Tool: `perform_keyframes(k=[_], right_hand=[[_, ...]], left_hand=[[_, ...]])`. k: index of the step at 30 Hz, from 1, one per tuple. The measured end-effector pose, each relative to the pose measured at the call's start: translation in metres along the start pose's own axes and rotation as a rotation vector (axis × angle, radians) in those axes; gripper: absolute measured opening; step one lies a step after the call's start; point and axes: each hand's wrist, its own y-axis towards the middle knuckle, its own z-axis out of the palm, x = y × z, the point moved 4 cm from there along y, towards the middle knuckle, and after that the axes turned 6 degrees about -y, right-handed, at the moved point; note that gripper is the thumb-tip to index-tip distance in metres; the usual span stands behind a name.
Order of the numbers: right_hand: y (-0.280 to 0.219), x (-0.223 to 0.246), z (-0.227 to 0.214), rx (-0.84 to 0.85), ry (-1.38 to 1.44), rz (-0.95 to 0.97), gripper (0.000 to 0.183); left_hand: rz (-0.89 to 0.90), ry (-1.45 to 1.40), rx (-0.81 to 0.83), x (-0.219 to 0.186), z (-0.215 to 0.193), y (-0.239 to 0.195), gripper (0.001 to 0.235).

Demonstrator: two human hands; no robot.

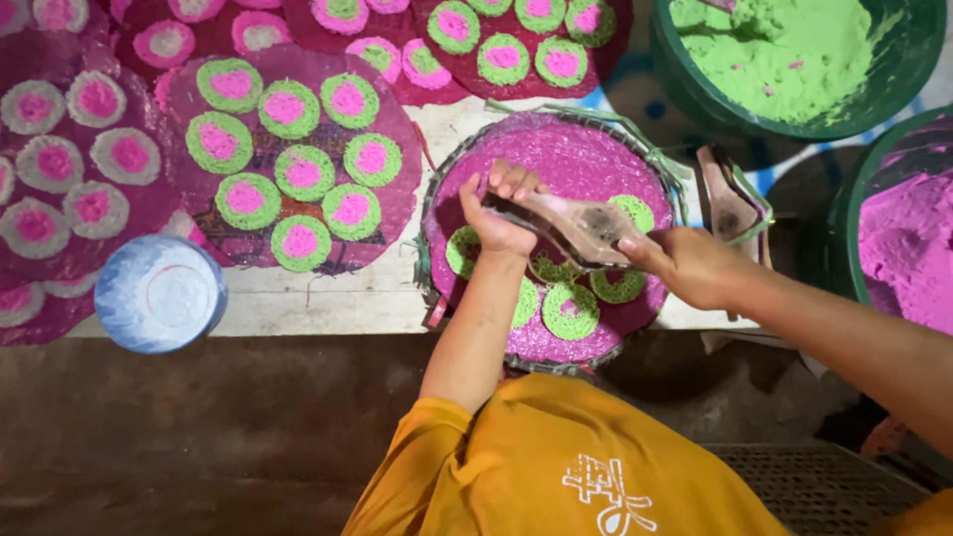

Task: The person assembles colorful snacks by placing green dough rings onto pink bases using a manual mold tool and then scooping more dough from bowls.

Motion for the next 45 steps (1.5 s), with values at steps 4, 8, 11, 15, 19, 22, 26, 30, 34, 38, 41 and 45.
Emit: perform_keyframes(k=[4, 8, 11, 15, 19, 22, 26, 30, 34, 38, 41, 45], right_hand=[[0.003, -0.001, -0.002, -0.171, -0.058, -0.002, 0.077], [0.012, 0.009, 0.006, -0.200, 0.011, -0.046, 0.071], [0.015, 0.021, 0.010, -0.319, 0.036, -0.152, 0.075], [0.020, 0.024, 0.021, -0.114, 0.173, -0.106, 0.070], [0.016, 0.006, 0.011, -0.002, 0.043, 0.013, 0.070], [0.014, -0.010, -0.002, -0.095, -0.073, 0.028, 0.072], [0.018, -0.023, -0.006, -0.173, 0.086, 0.013, 0.069], [0.015, -0.036, 0.004, -0.170, 0.264, -0.035, 0.062], [0.012, -0.050, 0.014, -0.224, 0.316, -0.085, 0.065], [0.019, -0.056, 0.024, -0.317, 0.403, -0.100, 0.063], [0.028, -0.065, 0.036, -0.349, 0.523, -0.040, 0.059], [0.031, -0.077, 0.049, -0.462, 0.738, -0.162, 0.057]], left_hand=[[0.001, 0.079, 0.044, 0.000, 0.010, 0.015, 0.031], [0.019, 0.188, 0.119, -0.015, 0.030, 0.024, 0.032], [0.026, 0.220, 0.113, -0.030, 0.032, 0.022, 0.032], [0.068, 0.220, -0.032, -0.041, 0.011, 0.013, 0.033], [0.107, 0.115, -0.103, -0.015, -0.012, 0.011, 0.036], [0.069, 0.014, -0.108, 0.005, -0.007, 0.017, 0.036], [-0.045, 0.079, -0.077, 0.009, 0.032, 0.027, 0.041], [-0.407, 0.807, -0.450, 0.008, 0.037, 0.002, 0.071], [-0.701, 1.344, -0.454, 0.017, 0.023, -0.029, 0.073], [-0.774, 1.312, -0.518, 0.020, 0.013, -0.035, 0.074], [-0.750, 1.501, -0.417, 0.015, 0.013, -0.034, 0.069], [-0.568, 2.177, -0.049, 0.001, 0.016, -0.048, 0.062]])
